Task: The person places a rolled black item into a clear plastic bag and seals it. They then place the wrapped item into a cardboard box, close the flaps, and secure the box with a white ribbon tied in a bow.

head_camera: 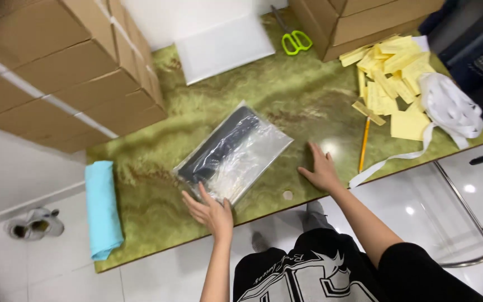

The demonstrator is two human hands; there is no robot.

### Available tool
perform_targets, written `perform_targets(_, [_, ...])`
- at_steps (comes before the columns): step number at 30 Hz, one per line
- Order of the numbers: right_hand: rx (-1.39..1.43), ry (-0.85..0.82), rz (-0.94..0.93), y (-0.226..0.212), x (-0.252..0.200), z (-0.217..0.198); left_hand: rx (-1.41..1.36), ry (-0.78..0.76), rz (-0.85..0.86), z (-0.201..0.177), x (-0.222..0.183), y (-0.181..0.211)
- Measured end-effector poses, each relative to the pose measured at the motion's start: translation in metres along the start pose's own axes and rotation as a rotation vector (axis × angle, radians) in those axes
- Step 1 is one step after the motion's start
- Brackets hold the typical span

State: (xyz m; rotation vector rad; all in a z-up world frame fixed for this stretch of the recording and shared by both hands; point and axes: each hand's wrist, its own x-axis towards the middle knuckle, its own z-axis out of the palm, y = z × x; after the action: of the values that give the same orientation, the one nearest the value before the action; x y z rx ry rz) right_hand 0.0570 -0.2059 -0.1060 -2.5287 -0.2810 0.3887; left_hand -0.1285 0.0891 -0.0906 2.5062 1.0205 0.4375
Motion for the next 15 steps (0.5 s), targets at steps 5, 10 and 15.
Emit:
perform_targets(5, [0.193,-0.085,-0.027,0.035,0.032,-0.013,0.058,0.036,0.167,0.028,0.010,0.061])
perform_targets(10, [0.340,-0.275,-0.057,0.056,0.049,-0.082,-0.044,-0.095,0.283,0.076,0.015,0.178])
perform_targets(15, [1.173,-0.466,0.159,0.018,0.038,-0.202,-0.236,-0.504,0.391,0.084,0.034,0.308])
